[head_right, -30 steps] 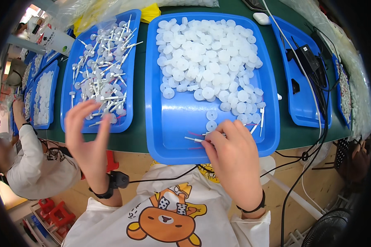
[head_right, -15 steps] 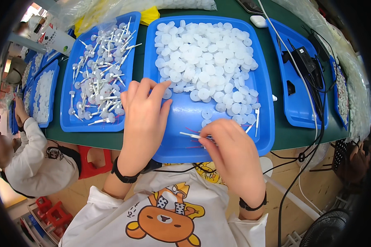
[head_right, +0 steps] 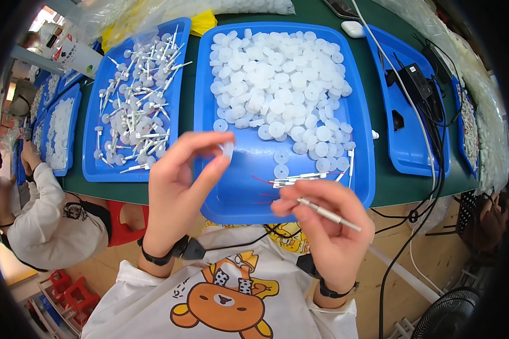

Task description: The person repeatedly picks a small white circular disc and a thin white stick with wires, inserts the stick into the disc, and places the assembled unit into a blue tray. The process is repeated continuously with components from two separate trays.

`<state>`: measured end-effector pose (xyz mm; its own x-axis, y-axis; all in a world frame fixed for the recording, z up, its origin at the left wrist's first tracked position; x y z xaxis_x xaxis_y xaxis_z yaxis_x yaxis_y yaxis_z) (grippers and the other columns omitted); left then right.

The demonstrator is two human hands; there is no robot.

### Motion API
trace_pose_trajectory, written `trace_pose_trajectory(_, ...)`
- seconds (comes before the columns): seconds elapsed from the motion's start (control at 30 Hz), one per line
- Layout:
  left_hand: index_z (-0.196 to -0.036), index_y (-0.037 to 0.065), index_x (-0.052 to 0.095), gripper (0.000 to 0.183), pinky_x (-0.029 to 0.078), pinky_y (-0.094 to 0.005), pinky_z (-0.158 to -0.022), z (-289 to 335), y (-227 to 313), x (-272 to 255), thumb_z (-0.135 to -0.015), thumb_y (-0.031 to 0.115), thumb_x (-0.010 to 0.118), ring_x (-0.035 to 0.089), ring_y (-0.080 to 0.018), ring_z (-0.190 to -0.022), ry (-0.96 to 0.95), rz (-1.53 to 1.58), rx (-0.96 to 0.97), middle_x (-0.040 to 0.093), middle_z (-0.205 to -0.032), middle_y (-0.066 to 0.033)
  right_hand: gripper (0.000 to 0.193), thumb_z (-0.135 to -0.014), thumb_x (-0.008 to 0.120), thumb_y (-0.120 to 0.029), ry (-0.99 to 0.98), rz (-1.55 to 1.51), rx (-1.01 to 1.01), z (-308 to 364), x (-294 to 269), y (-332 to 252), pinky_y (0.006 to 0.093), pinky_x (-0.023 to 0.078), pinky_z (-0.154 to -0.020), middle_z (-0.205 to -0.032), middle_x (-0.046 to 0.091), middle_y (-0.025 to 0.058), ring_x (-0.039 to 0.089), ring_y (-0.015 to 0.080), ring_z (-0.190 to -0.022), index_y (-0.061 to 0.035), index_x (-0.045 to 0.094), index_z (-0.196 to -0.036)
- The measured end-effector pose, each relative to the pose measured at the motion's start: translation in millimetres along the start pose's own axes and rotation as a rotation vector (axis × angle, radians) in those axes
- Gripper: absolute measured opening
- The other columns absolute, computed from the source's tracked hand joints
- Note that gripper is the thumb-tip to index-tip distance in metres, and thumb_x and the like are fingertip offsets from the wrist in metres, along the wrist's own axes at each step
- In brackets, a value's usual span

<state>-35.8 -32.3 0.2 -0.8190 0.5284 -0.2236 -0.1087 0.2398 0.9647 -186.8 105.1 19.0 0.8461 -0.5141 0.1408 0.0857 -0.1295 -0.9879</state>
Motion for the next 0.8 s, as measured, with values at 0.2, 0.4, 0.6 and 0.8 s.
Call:
trace_pose_trajectory(0.2, -0.127, -0.005, 0.056, 0.031, 0.051, -0.0377, -0.097, 27.1, 6.1, 5.2, -0.101, 0.011, 0.056, 0.062, -0.0244, -0.116, -0.282, 0.718, -0.358, 0.065, -0.122, -0.0208, 0.018, -0.09, 0.063, 0.006, -0.166, 0.098, -0.417, 0.3, 11.9, -4.4, 0.0416, 0.061, -0.078, -0.097, 0.069, 0.0225, 0.071, 0.0333, -0.09, 0.005, 0.06, -0.108)
trace_pose_trajectory(0.4, -0.13, -0.005, 0.053, 0.034, 0.049, -0.0405, -0.101, 33.9, 3.2, 8.2, -0.102, 0.013, 0.055, 0.061, -0.0251, -0.118, -0.331, 0.853, -0.421, 0.062, -0.127, -0.0215, 0.031, -0.08, 0.064, 0.021, -0.159, 0.093, -0.413, 4.8, 18.6, 0.3, 0.0378, 0.06, -0.083, -0.104, 0.07, 0.0251, 0.072, 0.0333, -0.097, 0.0076, 0.064, -0.107)
trace_pose_trajectory(0.6, -0.13, -0.005, 0.053, 0.033, 0.047, -0.0408, -0.102, 38.2, 2.1, 6.9, -0.102, 0.01, 0.054, 0.06, -0.026, -0.119, -0.346, 0.896, -0.42, 0.062, -0.127, -0.0216, 0.029, -0.079, 0.066, 0.021, -0.151, 0.174, -0.44, 7.3, 16.1, 1.4, 0.0368, 0.06, -0.084, -0.106, 0.07, 0.0241, 0.071, 0.0333, -0.098, 0.0073, 0.065, -0.105)
trace_pose_trajectory(0.8, -0.129, -0.005, 0.058, 0.033, 0.048, -0.033, -0.1, 38.7, 0.9, 11.7, -0.095, -0.004, 0.061, 0.059, -0.0177, -0.115, -0.259, 0.794, -0.235, 0.06, -0.128, -0.013, 0.033, -0.073, 0.073, 0.016, -0.209, 0.381, -0.539, 4.6, 22.8, -7.0, 0.0354, 0.059, -0.077, -0.101, 0.071, 0.0206, 0.071, 0.0334, -0.092, 0.0068, 0.068, -0.105)
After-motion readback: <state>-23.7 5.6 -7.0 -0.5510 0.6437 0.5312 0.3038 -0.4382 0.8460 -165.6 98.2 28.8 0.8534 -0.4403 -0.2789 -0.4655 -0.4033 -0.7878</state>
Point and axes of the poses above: each hand's wrist, its own z-axis away from the middle knuckle, its own x-axis out of the palm, y = z × x, the point moved 3 cm from there along -z, towards the middle knuckle
